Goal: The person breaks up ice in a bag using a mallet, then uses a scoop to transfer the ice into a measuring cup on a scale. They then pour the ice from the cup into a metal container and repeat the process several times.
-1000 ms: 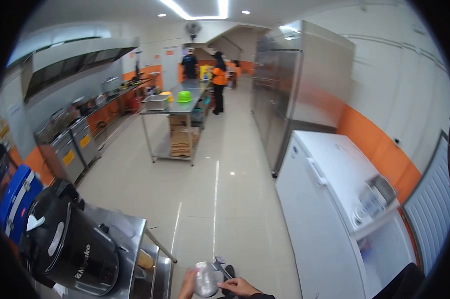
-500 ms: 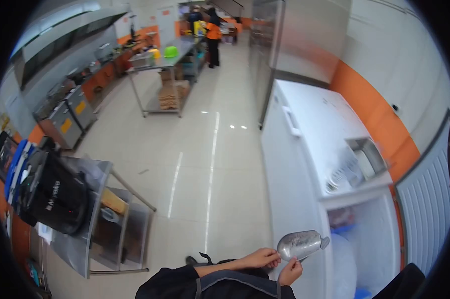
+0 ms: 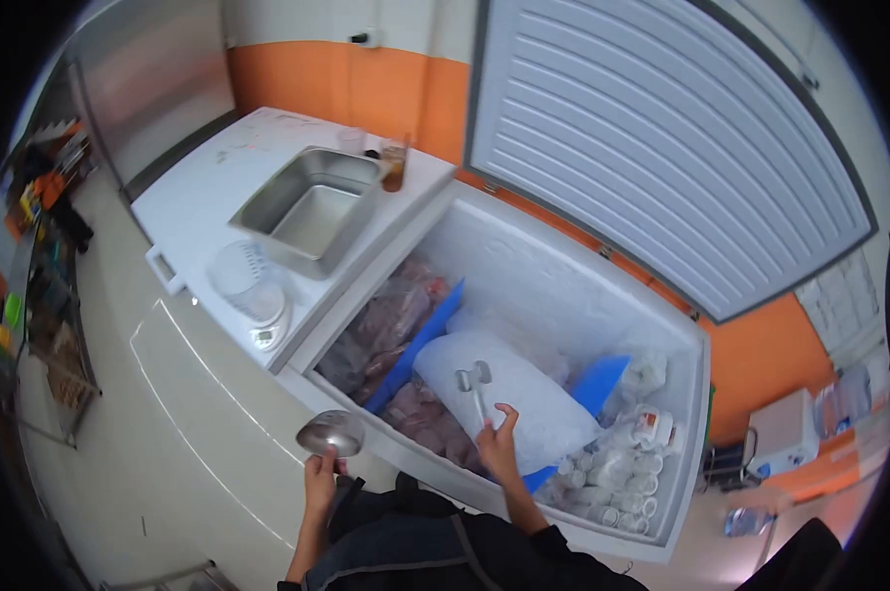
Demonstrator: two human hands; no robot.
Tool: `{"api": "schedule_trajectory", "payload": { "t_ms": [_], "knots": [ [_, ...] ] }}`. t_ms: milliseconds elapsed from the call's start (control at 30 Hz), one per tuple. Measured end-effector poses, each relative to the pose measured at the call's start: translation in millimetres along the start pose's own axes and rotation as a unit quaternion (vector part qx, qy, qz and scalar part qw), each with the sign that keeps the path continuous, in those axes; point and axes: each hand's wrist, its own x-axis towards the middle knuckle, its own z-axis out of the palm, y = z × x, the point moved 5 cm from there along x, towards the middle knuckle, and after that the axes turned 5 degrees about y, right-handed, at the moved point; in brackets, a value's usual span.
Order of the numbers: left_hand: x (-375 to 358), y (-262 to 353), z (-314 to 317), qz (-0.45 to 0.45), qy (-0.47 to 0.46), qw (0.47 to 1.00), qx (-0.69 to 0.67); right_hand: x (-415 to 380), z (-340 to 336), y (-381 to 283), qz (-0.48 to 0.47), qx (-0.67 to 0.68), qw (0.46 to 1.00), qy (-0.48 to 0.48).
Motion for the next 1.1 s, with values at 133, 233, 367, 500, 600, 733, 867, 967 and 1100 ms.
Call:
{"api": "schedule_trajectory", "payload": {
  "t_ms": [133,233,367,500,600,733,867,967,1100],
  "knots": [
    [36,-16,34,0.062,0.003,0.997,0.041,45,-67,77,0.264,0.174,0.936,-0.156],
    [62,-23,75,0.131,-0.036,0.985,0.109,73,-119,104,0.127,-0.035,0.989,-0.064],
    [97,-62,79,0.272,-0.024,0.93,0.246,69,-174,96,-0.07,-0.342,0.915,0.203],
    [86,-33,103,0.288,-0.017,0.88,0.377,56,-187,158,0.042,-0.509,0.853,0.11],
    [88,-33,107,0.3,0.022,0.876,0.378,54,-187,166,0.055,-0.591,0.805,0.006],
    [81,-27,110,0.338,0.066,0.87,0.354,54,-195,141,0.048,-0.51,0.848,0.139],
    [85,-31,107,0.328,0.056,0.859,0.39,28,-190,177,0.09,-0.576,0.809,0.081],
    [83,-26,110,0.328,0.063,0.867,0.37,24,-204,164,0.189,-0.522,0.818,0.148],
    [82,-27,105,0.322,0.067,0.866,0.376,20,-207,151,0.194,-0.435,0.846,0.238]
  ]
}}
